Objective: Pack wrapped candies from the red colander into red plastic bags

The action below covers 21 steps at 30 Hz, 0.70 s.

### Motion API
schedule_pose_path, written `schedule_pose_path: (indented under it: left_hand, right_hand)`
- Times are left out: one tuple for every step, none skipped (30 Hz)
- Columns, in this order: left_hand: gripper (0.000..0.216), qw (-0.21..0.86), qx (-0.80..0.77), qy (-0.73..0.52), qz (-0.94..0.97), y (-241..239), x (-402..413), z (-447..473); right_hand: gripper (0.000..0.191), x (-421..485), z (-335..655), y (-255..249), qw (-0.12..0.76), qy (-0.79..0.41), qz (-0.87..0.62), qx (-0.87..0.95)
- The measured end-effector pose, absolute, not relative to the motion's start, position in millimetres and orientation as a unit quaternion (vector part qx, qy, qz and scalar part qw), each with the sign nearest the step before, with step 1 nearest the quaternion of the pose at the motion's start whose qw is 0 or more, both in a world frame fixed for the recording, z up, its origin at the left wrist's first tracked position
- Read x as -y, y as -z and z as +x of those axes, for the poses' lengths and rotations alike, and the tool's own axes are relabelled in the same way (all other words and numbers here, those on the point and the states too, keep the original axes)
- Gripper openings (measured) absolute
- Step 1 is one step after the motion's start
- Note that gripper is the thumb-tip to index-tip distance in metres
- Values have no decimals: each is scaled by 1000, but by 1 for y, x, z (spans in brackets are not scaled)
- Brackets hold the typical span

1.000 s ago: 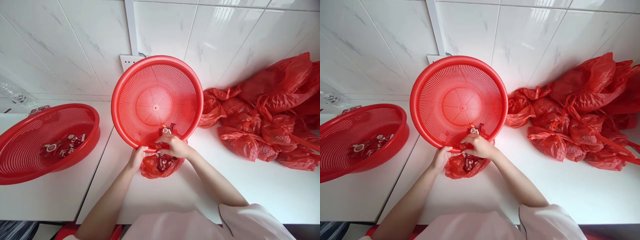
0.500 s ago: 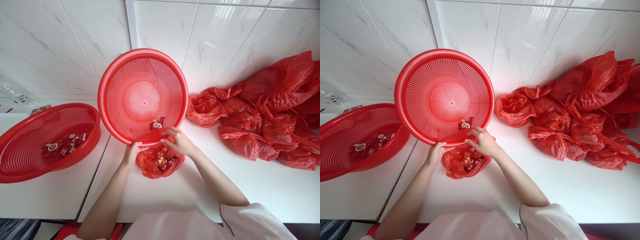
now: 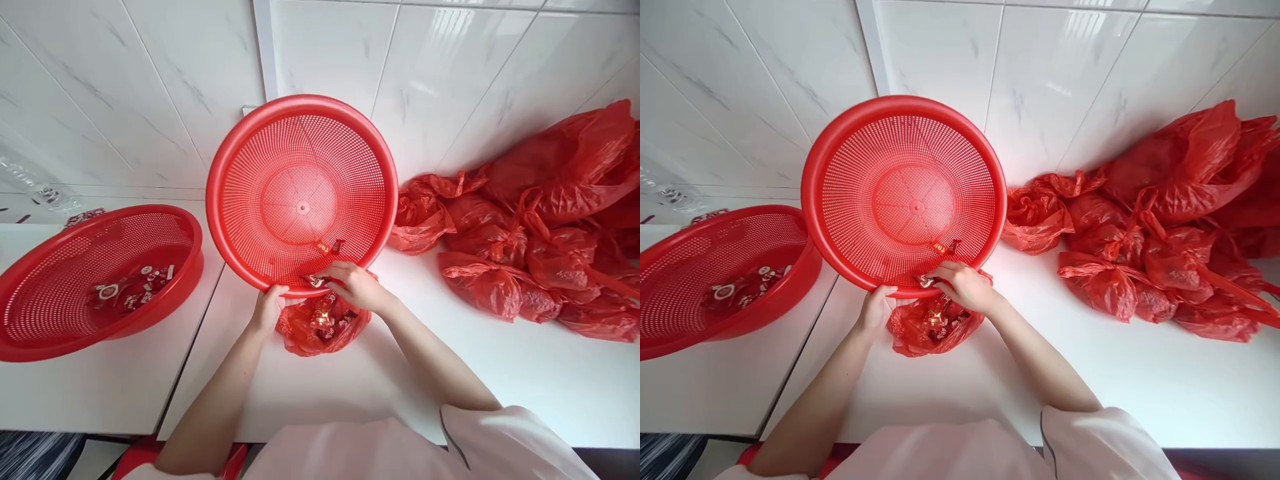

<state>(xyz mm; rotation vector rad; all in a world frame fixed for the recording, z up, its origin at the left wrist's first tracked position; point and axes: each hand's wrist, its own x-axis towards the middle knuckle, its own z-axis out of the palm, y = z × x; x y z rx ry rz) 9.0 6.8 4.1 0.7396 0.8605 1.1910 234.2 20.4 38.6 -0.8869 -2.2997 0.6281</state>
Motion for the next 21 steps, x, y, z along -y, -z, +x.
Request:
schedule_pose_path:
  left_hand:
    - [22,682,-380,-533,326,-4,-8,9]
    - [23,684,-379,-534,323,-5,-8,8]
    - [24,684,-378,-536,319,-5,-9,8]
    - [24,684,-379,-536,317,-6,-9,8]
    - [25,687,-378,-535,315,-6,-9,8]
    - [25,690,-375,-533,315,-6,-9,8]
    - [24,690,-373,-533,316,-7,-9,8]
    - [23,687,-372,-537,319,-7,-9,7]
    - [21,680,-374,-543,322,-7,-9,6]
    - [19,669,-379,-551,323,-8,-9,5]
    - [17,658,-385,-559,325,-8,-10,4]
    - [18,650,-390,-564,328,-9,-10,4]
    - [19,647,-393,-564,331,-9,-10,4]
    - [21,648,-394,-560,334,-9,-10,4]
    - [24,652,-392,-555,337,-9,-9,5]
    - [25,655,-391,-550,340,-8,-8,6]
    - [26,657,-392,-546,342,-7,-7,7]
    - [25,659,-394,-540,345,-5,-6,9]
    - [24,662,-396,-532,349,-4,-4,11]
    - [22,665,-398,-524,353,-3,-3,13]
    - [21,668,-400,-516,357,-2,-1,15]
  right_hand:
    - [29,-20,235,-41,321,-262,-333,847]
    - [27,-20,236,-43,340,-288,-337,829]
    - [25,-20,238,-46,346,-314,-344,815]
    - [24,-19,240,-49,340,-340,-349,804]
    - [24,-18,243,-52,321,-365,-351,800]
    - [23,-17,246,-55,294,-387,-347,803]
    - [22,-16,249,-59,261,-403,-337,810]
    - [22,-15,252,-62,232,-409,-327,820]
    - [21,-14,255,-65,211,-404,-325,829]
    - [22,-14,257,-67,199,-386,-337,835]
    - [23,-13,258,-68,200,-357,-363,837]
    - [25,-14,258,-68,211,-319,-397,834]
    - [27,-14,258,-67,230,-273,-432,828]
    - [28,-16,257,-66,251,-220,-461,822]
    - [30,-17,255,-63,267,-165,-481,818]
    - [31,-19,254,-60,274,-110,-493,819]
    - [32,-22,253,-55,270,-58,-500,821]
    - [34,-24,252,-50,258,-13,-507,823]
    - [37,-26,252,-45,241,22,-514,823]
    - [41,-28,252,-39,224,45,-521,822]
    - [46,-30,252,-33,207,54,-527,823]
